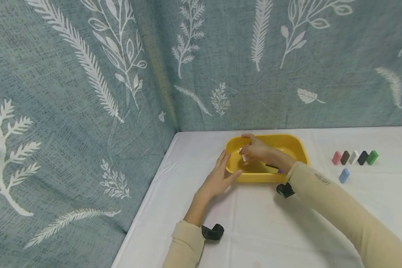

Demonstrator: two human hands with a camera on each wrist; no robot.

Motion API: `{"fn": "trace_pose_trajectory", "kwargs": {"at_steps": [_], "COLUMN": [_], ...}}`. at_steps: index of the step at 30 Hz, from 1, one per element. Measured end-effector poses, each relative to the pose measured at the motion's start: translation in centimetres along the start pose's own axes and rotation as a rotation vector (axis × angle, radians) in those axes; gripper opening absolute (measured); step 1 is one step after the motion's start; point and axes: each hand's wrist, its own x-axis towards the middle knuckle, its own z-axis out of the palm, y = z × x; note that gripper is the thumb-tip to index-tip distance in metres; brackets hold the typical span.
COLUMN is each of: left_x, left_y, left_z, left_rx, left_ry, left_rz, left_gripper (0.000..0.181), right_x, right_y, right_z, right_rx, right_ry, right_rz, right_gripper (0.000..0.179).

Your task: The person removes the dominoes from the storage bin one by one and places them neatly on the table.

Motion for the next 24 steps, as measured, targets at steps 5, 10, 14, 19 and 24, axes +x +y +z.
{"fn": "trace_pose_trajectory", "kwargs": {"at_steps": [5,10,14,19,24], "left_x": [0.0,-0.1,-0.1,0.0,0.0], "left_y": [0.0,0.0,0.1,0.0,-0.1], "left_z": [0.1,0.0,0.1,0.2,0.2], "left_rx": [0.006,-0.002,-0.003,0.006,0.011], "left_ry": [0.0,-0.001,-0.001,0.006,0.013], "left_rz": [-0.007,-0.022,-0.023,-0.018,-0.006], "left_gripper": [0.084,0.083,0.083,0.083,0.083], "right_x": [-0.7,-1.7,-2.5,-3.5,-4.5], "right_y": [-0.5,-1.1,-1.2,-1.6,-1.7], "right_z": [-1.4,-2.8,-4.1,-5.6,-6.9], "right_rx": [0.016,0.047,0.057,0.101,0.089], "right_ry": [0.008,0.021,0.016,0.026,0.059], "right_rz": [-0.009,-0.029,-0.057,-0.054,-0.055], "right_gripper": [0.077,0.074,0.07,0.071,0.071]}}
